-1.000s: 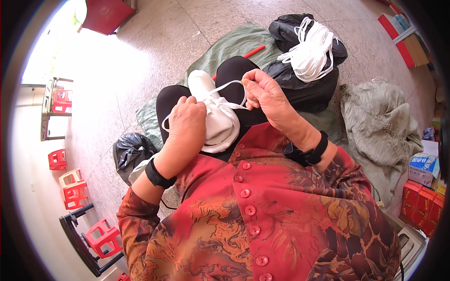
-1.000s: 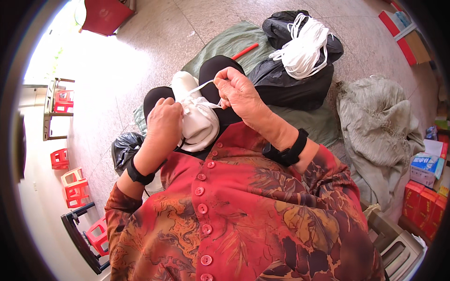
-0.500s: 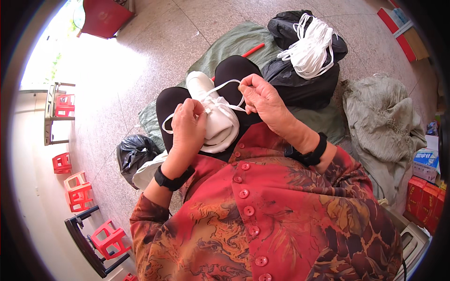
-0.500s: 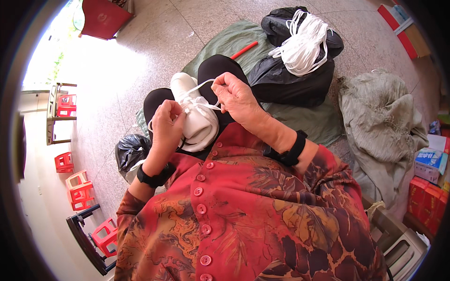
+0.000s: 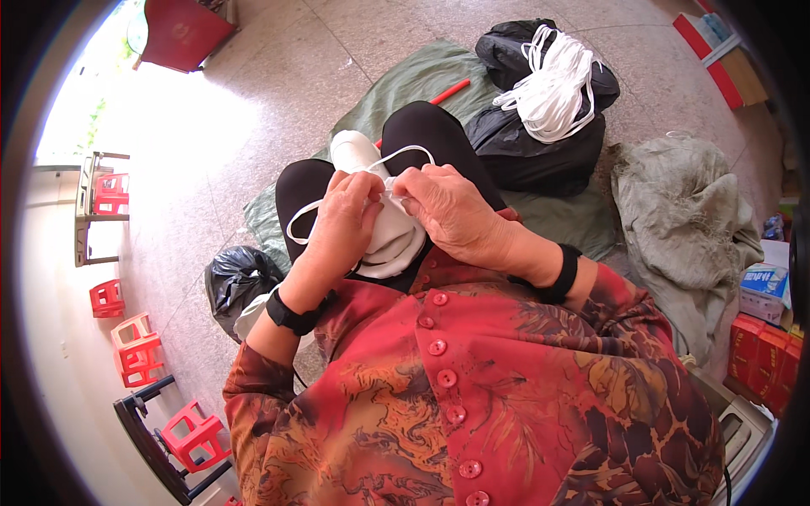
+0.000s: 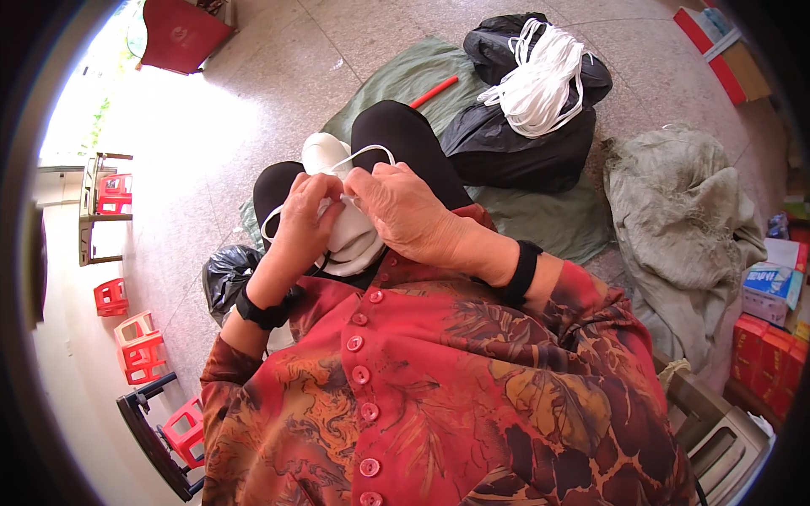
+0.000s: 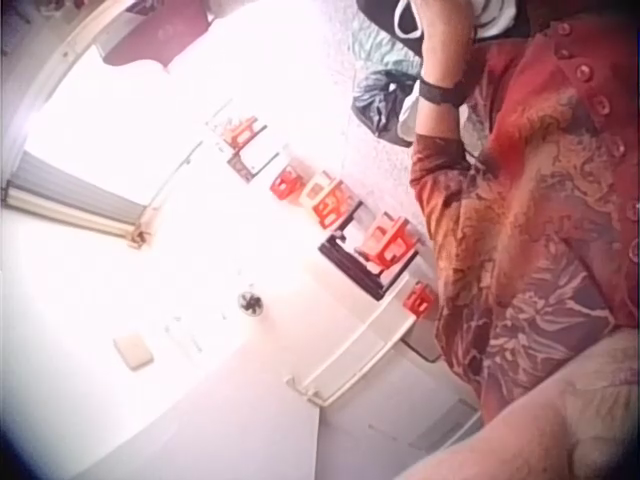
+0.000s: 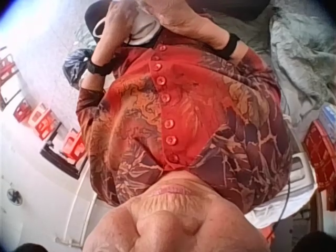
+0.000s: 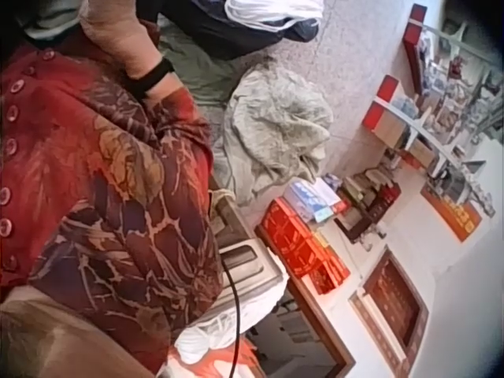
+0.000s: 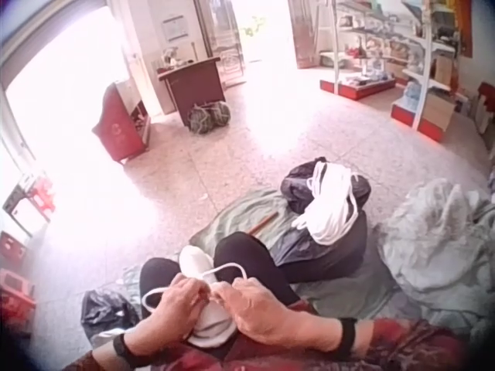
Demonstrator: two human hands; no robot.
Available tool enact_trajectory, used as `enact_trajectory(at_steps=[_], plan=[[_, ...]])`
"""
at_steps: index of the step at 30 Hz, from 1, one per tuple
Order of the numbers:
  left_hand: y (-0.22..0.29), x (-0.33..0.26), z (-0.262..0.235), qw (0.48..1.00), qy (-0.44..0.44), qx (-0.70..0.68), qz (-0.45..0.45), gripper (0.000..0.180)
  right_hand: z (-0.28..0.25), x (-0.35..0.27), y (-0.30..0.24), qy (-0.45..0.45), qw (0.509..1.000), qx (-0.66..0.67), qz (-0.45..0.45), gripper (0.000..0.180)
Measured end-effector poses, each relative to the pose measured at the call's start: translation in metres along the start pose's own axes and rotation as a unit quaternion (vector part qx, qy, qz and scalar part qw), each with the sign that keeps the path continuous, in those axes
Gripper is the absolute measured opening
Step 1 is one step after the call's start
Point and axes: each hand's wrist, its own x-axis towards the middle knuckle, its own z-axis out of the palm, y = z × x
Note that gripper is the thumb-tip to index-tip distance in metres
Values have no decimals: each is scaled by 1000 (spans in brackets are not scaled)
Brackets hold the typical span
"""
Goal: Lacing white shoes while sitting on the floor in a warehouse-like environment.
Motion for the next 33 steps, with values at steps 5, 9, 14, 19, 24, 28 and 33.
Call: enact_trajectory(at_steps=[5, 9, 14, 19, 24, 28, 33], plan=[[-9, 6, 6, 1000, -14, -1, 25, 17, 0, 12, 0, -46, 991, -72, -106, 12], [-30, 13, 12, 963, 84, -219, -134, 12, 15, 19, 2, -55, 970, -183, -150, 5], [-41, 23, -25, 829, 228, -469, -201, 11, 21, 31, -3, -114, 950, -253, -140, 9], [-40, 10, -56, 836, 285, -448, -138, 7, 23, 43, -6, -215, 916, -312, -133, 15], [-19, 0, -55, 868, 300, -377, -118, 9, 26, 51, 4, -221, 922, -274, -162, 11], [-11, -4, -49, 874, 316, -357, -94, 11, 31, 48, 12, -185, 958, -180, -127, 11], [-12, -14, -38, 901, 330, -271, -80, 14, 22, 47, -2, -183, 957, -185, -126, 14]])
